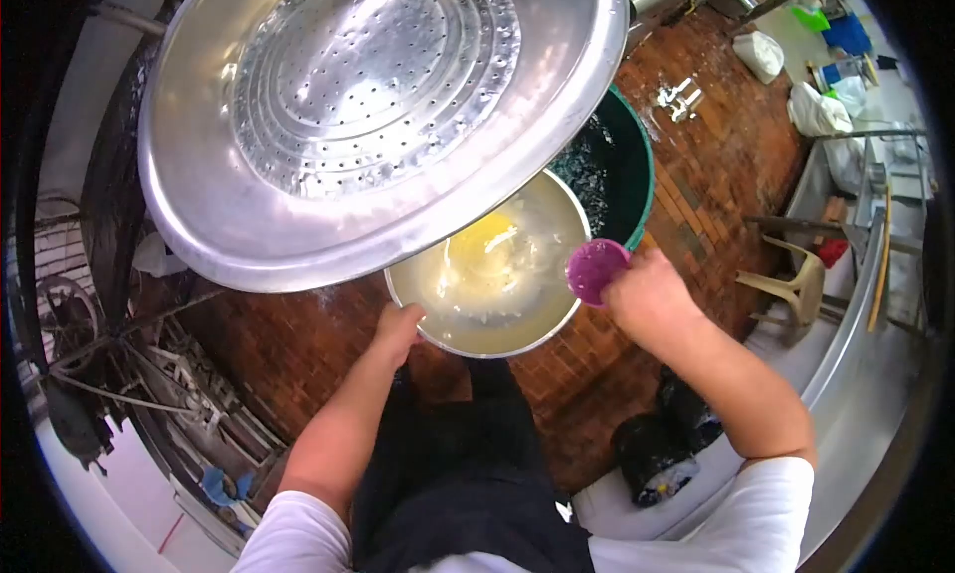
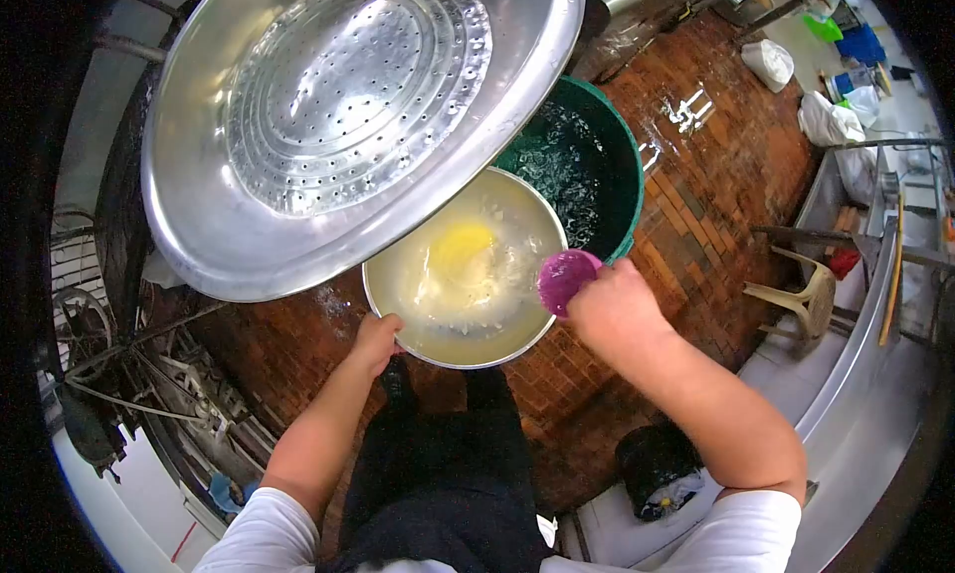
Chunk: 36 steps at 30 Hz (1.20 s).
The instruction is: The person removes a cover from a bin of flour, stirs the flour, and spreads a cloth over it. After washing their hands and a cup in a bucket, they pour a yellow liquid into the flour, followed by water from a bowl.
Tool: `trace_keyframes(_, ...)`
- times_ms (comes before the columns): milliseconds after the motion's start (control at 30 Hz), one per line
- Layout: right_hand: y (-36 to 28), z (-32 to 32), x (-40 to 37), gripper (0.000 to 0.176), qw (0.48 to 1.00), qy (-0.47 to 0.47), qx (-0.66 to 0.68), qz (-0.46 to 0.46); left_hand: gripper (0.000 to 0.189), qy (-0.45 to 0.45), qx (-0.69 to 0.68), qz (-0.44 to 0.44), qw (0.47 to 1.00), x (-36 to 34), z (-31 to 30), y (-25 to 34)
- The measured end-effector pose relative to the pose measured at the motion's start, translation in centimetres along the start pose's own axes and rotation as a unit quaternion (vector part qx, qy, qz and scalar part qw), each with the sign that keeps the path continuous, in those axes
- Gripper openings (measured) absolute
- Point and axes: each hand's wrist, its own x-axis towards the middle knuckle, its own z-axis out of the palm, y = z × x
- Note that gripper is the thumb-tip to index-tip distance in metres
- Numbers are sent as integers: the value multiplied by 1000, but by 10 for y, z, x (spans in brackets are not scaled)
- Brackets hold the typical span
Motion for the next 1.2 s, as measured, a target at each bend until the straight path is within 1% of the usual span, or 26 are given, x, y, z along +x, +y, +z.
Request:
trace_keyframes(33, -5, -1, 4, 15, 1000, 0, -1, -1, 31, 5, 5, 3, 1000, 0, 0, -1)
trace_keyframes(133, -16, 0, 13, 15, 997, -73, 15, -20, 32, 8, 11, 7, 1000, 5, -2, -5)
trace_keyframes(267, -29, 11, 20, 15, 998, -52, 13, -12, 33, 15, 6, 18, 1000, 2, 2, -2)
trace_keyframes(367, -34, 15, 29, 15, 997, -54, 42, -30, 33, 14, -3, 21, 1000, 4, 2, -6)
trace_keyframes(433, -36, 12, 39, 18, 991, -112, 65, -42, 33, 12, 13, 23, 1000, 7, 0, -8)
trace_keyframes(467, -37, 8, 42, 18, 991, -112, 65, -41, 33, 10, 30, 25, 999, 9, 0, -9)
trace_keyframes(567, -38, -4, 52, 21, 987, -127, 99, -31, 33, 15, 16, 31, 999, 1, 7, -2)
trace_keyframes(633, -37, -4, 60, 28, 982, -137, 127, -33, 33, 25, 11, 31, 999, -3, 9, 3)
trace_keyframes(667, -36, -5, 62, 28, 982, -137, 127, -32, 32, 35, 5, 32, 999, -4, 11, 4)
trace_keyframes(733, -35, -5, 64, 36, 978, -118, 166, -38, 32, 25, -4, 29, 999, 1, 10, 0)
trace_keyframes(767, -34, -5, 65, 36, 978, -119, 167, -37, 33, 17, -13, 26, 999, 3, 8, -3)
trace_keyframes(833, -33, 1, 70, 46, 972, -113, 199, -47, 33, 17, -9, 29, 999, 5, 6, -4)
trace_keyframes(867, -34, 6, 71, 46, 972, -114, 200, -46, 33, 18, -7, 34, 999, 5, 6, -5)
trace_keyframes(933, -34, 13, 74, 50, 954, -88, 283, -33, 33, 20, -13, 38, 999, 0, 10, 0)
trace_keyframes(967, -33, 15, 73, 50, 955, -88, 283, -32, 33, 24, -21, 42, 999, -2, 12, 3)
trace_keyframes(1033, -31, 17, 68, 55, 912, -132, 386, -31, 33, 24, -20, 33, 999, -4, 13, 4)
trace_keyframes(1067, -29, 21, 64, 55, 912, -132, 387, -31, 34, 24, -20, 25, 999, -5, 12, 5)
trace_keyframes(1133, -20, 36, 54, 58, 862, -134, 485, -60, 35, 22, -5, 22, 1000, 0, 8, 1)
trace_keyframes(1167, -15, 47, 47, 58, 863, -133, 484, -59, 36, 19, 9, 19, 1000, 3, 7, -1)
trace_keyframes(1200, -9, 60, 40, 59, 829, -71, 548, -87, 36, 18, 9, 21, 1000, 3, 8, -1)
